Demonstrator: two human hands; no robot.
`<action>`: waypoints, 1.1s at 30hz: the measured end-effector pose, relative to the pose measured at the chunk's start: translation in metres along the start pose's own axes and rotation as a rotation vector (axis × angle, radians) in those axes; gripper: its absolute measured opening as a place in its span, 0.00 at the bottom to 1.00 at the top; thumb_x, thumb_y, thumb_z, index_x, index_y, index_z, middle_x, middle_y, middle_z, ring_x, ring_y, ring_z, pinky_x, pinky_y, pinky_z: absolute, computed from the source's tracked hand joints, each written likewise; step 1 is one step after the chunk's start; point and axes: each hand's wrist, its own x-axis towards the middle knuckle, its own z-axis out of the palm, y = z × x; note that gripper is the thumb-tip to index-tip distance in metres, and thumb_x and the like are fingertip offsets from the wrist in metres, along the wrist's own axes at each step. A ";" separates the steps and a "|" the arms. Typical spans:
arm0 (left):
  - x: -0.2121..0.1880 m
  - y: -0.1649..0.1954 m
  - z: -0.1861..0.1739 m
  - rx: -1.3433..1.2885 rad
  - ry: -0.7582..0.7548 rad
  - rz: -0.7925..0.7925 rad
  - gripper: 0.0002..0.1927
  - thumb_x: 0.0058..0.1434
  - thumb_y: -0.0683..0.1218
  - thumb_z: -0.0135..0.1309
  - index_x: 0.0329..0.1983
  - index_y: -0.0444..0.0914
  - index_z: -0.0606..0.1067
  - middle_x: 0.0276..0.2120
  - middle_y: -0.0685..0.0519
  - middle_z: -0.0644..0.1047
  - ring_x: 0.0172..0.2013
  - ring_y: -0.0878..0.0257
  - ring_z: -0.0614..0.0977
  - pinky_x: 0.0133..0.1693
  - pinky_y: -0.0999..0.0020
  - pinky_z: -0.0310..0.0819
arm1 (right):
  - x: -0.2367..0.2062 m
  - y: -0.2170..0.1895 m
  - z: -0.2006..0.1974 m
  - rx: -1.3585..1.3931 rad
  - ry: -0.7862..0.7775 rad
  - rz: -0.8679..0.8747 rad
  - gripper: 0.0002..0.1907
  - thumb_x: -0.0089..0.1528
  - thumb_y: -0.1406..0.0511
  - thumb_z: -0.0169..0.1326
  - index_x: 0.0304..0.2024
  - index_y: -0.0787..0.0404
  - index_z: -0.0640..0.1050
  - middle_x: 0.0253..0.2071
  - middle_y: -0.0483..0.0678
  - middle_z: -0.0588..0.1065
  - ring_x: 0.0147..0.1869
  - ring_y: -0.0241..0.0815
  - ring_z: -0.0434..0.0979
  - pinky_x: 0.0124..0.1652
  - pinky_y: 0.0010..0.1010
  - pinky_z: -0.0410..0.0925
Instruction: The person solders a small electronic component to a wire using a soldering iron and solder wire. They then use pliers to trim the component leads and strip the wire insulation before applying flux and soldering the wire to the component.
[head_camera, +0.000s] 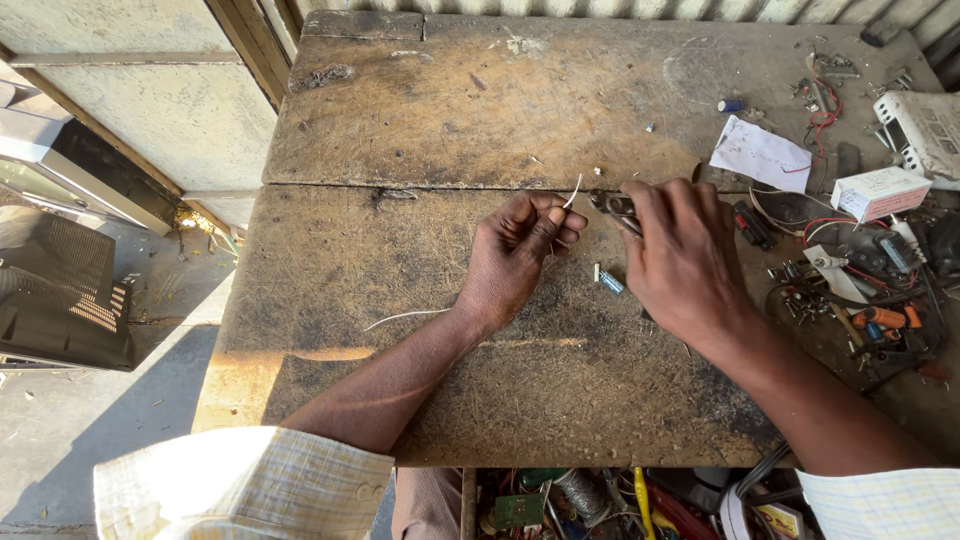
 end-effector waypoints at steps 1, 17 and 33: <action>0.000 0.001 0.000 -0.009 0.007 -0.009 0.10 0.75 0.43 0.47 0.53 0.34 0.75 0.43 0.51 0.83 0.42 0.67 0.82 0.49 0.68 0.82 | 0.001 -0.002 0.002 -0.052 -0.024 0.012 0.23 0.62 0.67 0.61 0.59 0.66 0.73 0.42 0.55 0.70 0.45 0.49 0.68 0.43 0.46 0.65; -0.004 0.003 0.004 0.085 -0.002 0.034 0.10 0.73 0.43 0.50 0.53 0.34 0.75 0.42 0.50 0.83 0.44 0.67 0.84 0.48 0.69 0.85 | -0.008 -0.019 0.022 0.068 -0.124 0.076 0.21 0.60 0.73 0.57 0.55 0.73 0.71 0.40 0.61 0.70 0.46 0.51 0.72 0.43 0.47 0.70; -0.008 0.013 0.011 0.506 0.028 0.110 0.16 0.67 0.50 0.59 0.49 0.34 0.76 0.32 0.51 0.76 0.26 0.74 0.73 0.24 0.75 0.72 | -0.008 -0.013 0.030 0.150 -0.148 0.070 0.12 0.61 0.75 0.55 0.46 0.76 0.72 0.31 0.60 0.75 0.33 0.48 0.80 0.29 0.37 0.76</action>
